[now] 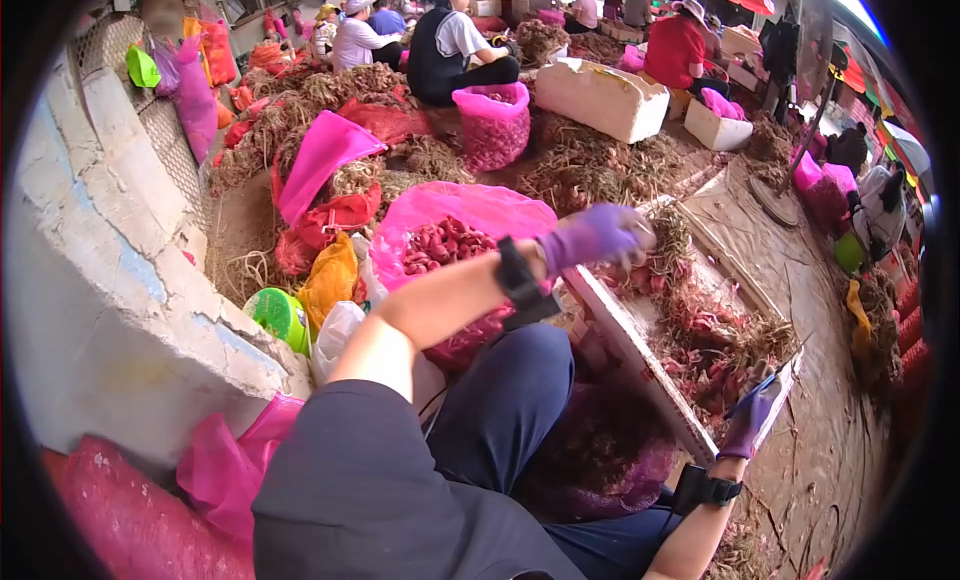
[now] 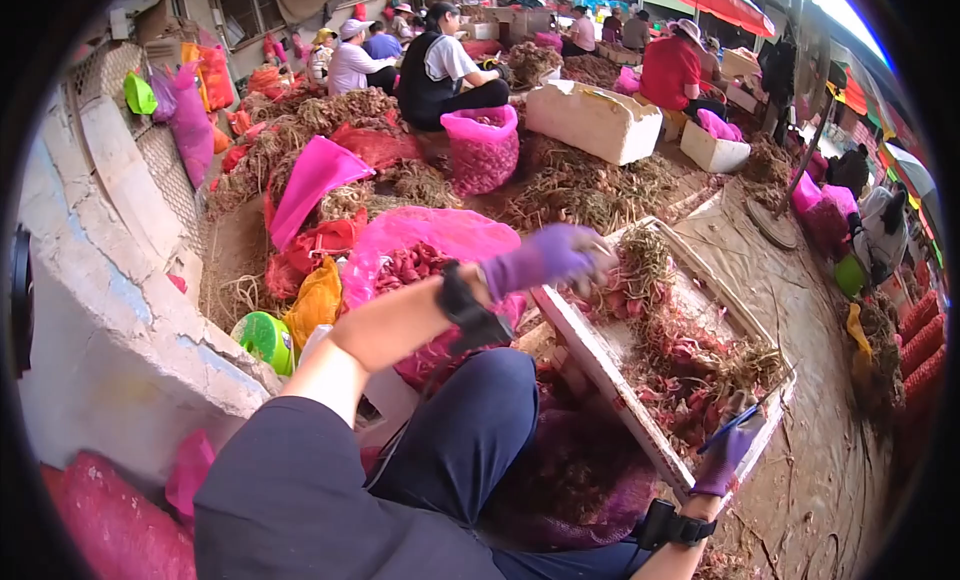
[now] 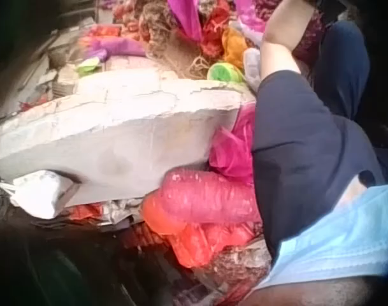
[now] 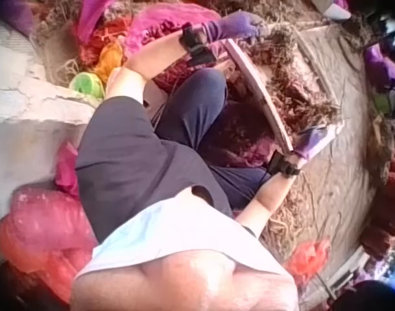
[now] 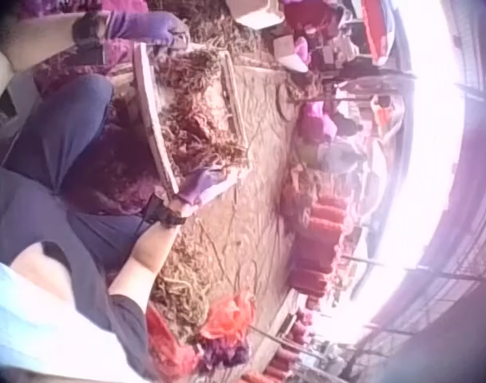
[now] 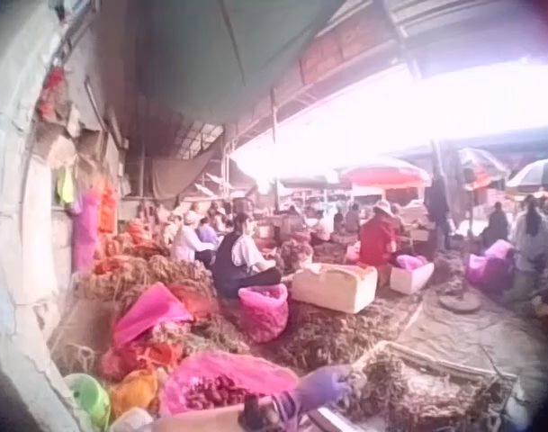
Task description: The person picks up shallots from a tray, trims the roots and stems using shears, and drops the trimmed shallots into a pink mesh bag.
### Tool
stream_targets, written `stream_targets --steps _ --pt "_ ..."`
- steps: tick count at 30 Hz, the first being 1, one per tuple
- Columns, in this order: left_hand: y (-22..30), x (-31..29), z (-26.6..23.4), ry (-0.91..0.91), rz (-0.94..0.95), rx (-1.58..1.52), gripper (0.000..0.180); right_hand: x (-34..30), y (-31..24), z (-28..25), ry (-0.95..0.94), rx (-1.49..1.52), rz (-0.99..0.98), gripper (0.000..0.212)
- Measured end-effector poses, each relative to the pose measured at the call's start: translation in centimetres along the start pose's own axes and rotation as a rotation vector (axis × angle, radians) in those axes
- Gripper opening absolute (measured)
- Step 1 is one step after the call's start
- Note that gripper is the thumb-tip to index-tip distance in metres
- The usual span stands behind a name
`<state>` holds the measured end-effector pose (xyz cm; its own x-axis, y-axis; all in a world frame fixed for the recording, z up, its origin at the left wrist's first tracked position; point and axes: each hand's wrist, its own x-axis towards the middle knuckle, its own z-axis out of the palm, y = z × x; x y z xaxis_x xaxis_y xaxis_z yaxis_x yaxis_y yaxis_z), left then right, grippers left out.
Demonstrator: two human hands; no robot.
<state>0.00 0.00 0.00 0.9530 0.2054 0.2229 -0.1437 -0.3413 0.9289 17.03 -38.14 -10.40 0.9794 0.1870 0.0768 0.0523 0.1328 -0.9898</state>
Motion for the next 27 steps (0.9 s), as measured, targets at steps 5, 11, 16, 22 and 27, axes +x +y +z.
stream_targets --steps 5,11,16,22,27 --pt "0.5 -6.1 -7.5 0.178 -0.189 0.029 0.035 -0.7 -1.1 -1.5 0.004 -0.385 -0.037 0.040" --pt "-1.4 -13.6 -13.4 0.325 -0.398 -0.080 0.034 -1.5 0.0 -0.1 -0.015 -0.380 -0.074 0.035" --pt "-4.7 -12.6 -16.0 0.485 -0.500 0.343 0.034 -2.3 -0.8 0.4 -0.062 -0.320 -0.009 0.032" --pt "-4.8 -9.9 -12.4 0.293 -0.416 0.142 0.032 -2.8 -1.3 0.8 -0.091 0.054 -0.046 0.032" --pt "-1.5 -6.0 -5.2 0.225 -0.269 0.277 0.031 -2.2 -1.3 0.8 -0.087 -0.219 -0.153 0.032"
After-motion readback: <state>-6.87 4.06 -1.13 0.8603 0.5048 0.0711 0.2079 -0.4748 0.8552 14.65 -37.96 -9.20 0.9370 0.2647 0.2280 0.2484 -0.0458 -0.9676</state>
